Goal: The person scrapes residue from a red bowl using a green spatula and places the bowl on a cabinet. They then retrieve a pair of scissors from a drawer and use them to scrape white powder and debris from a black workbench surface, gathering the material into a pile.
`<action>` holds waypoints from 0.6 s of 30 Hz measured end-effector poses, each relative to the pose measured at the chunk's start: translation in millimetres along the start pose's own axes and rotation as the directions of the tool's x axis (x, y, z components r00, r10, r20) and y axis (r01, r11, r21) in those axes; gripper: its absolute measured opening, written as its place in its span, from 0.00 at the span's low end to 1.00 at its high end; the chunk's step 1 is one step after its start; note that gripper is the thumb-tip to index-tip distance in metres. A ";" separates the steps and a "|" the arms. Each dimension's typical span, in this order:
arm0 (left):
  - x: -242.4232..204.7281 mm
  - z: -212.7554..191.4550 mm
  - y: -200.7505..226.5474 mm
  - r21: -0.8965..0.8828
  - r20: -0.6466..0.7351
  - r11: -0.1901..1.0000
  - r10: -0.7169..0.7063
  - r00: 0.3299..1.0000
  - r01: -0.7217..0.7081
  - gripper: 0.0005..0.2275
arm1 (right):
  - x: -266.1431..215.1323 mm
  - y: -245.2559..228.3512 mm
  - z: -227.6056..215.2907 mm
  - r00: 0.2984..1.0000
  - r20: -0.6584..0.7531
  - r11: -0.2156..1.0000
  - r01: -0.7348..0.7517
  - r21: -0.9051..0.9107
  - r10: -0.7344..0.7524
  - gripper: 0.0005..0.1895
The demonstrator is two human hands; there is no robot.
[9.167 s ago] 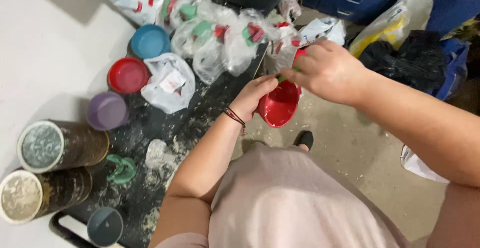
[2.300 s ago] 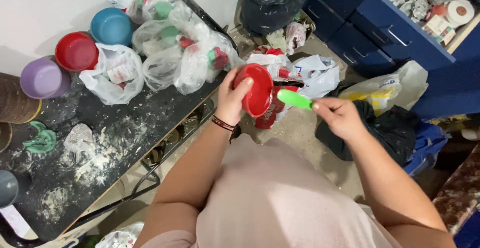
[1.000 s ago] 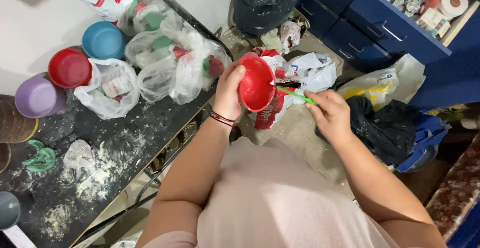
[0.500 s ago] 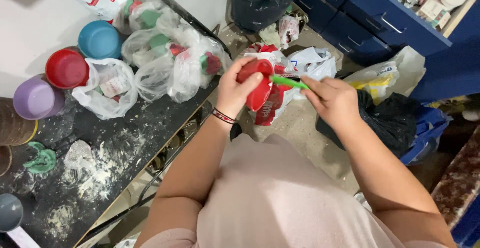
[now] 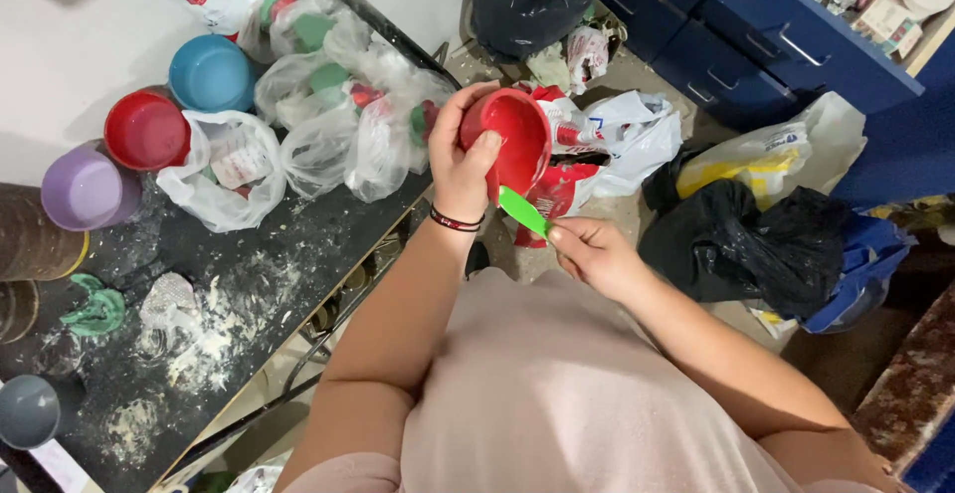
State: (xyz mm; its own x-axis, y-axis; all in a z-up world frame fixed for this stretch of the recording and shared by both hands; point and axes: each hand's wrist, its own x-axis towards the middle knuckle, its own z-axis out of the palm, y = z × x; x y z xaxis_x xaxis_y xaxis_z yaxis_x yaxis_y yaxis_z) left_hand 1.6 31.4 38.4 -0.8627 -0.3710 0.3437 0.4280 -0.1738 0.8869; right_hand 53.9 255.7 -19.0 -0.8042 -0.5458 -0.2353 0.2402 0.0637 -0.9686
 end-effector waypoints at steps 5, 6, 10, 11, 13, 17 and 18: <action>10.8 -4.5 -4.7 0.201 0.161 0.979 0.004 0.987 -0.037 0.24 | 2.8 -58.5 -32.0 0.972 -0.194 0.944 0.065 -0.323 -0.133 0.08; 11.2 -4.1 -6.1 0.320 0.210 0.946 -0.027 0.977 -0.042 0.24 | 5.5 -78.5 -37.2 0.926 -0.184 0.772 0.153 -0.617 -0.331 0.11; 8.3 11.4 12.0 0.379 0.236 0.925 -0.113 0.965 0.016 0.23 | 31.7 -84.1 -66.5 0.786 0.120 0.075 0.207 -0.976 -0.606 0.11; 9.9 14.4 18.5 0.444 0.242 0.896 -0.140 0.960 0.019 0.23 | 39.4 -80.7 -71.0 0.727 0.175 -0.050 0.191 -0.980 -0.664 0.11; 12.4 19.0 21.7 0.507 0.245 0.862 -0.165 0.955 0.019 0.23 | 50.6 -61.4 -72.9 0.661 0.239 -0.174 0.163 -0.971 -0.711 0.11; 16.2 16.9 6.1 0.324 0.166 0.945 -0.102 0.981 0.043 0.19 | 54.8 -8.9 -46.4 0.758 0.043 0.072 0.118 -0.990 -0.651 0.15; 15.9 14.3 1.6 0.278 0.131 0.959 -0.100 0.986 0.061 0.17 | 51.8 2.4 -35.5 0.794 -0.030 0.204 0.120 -0.972 -0.608 0.16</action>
State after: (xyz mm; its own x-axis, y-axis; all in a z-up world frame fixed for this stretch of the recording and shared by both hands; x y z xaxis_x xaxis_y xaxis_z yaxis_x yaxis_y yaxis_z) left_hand -15.3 38.3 49.8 -0.9291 -0.2292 0.2903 0.2831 0.0645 0.9569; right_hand -6.4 257.3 -36.4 -0.8003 -0.4470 0.3997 -0.5756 0.7595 -0.3031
